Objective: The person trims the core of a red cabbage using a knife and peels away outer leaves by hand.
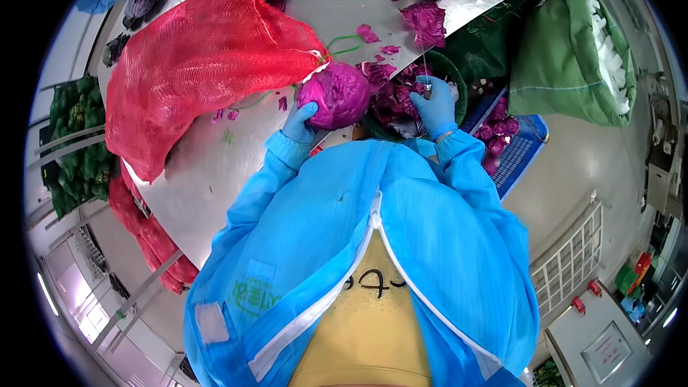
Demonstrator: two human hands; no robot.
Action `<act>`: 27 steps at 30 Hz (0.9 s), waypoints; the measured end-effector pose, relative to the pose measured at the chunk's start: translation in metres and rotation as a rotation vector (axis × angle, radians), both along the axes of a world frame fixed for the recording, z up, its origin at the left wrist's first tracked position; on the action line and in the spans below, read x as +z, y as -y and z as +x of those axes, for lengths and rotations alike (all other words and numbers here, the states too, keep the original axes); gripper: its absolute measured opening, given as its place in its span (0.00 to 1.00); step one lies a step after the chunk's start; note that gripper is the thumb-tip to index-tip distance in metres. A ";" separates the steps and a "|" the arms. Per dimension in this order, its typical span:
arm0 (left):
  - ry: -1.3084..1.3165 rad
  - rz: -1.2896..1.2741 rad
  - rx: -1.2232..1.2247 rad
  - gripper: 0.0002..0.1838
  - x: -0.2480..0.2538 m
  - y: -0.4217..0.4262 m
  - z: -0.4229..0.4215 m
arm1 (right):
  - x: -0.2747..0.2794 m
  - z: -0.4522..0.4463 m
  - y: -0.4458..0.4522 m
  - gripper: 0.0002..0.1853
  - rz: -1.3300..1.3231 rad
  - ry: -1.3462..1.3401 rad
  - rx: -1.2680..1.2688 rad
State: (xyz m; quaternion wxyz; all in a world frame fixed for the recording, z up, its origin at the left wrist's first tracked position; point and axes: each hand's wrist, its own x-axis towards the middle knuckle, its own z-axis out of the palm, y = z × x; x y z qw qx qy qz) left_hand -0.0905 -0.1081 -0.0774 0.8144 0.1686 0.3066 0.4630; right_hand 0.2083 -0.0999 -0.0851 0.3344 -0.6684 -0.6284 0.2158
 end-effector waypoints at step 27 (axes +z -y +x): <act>-0.194 0.009 0.108 0.43 0.003 -0.002 0.041 | 0.080 -0.081 0.008 0.26 0.037 -0.507 0.144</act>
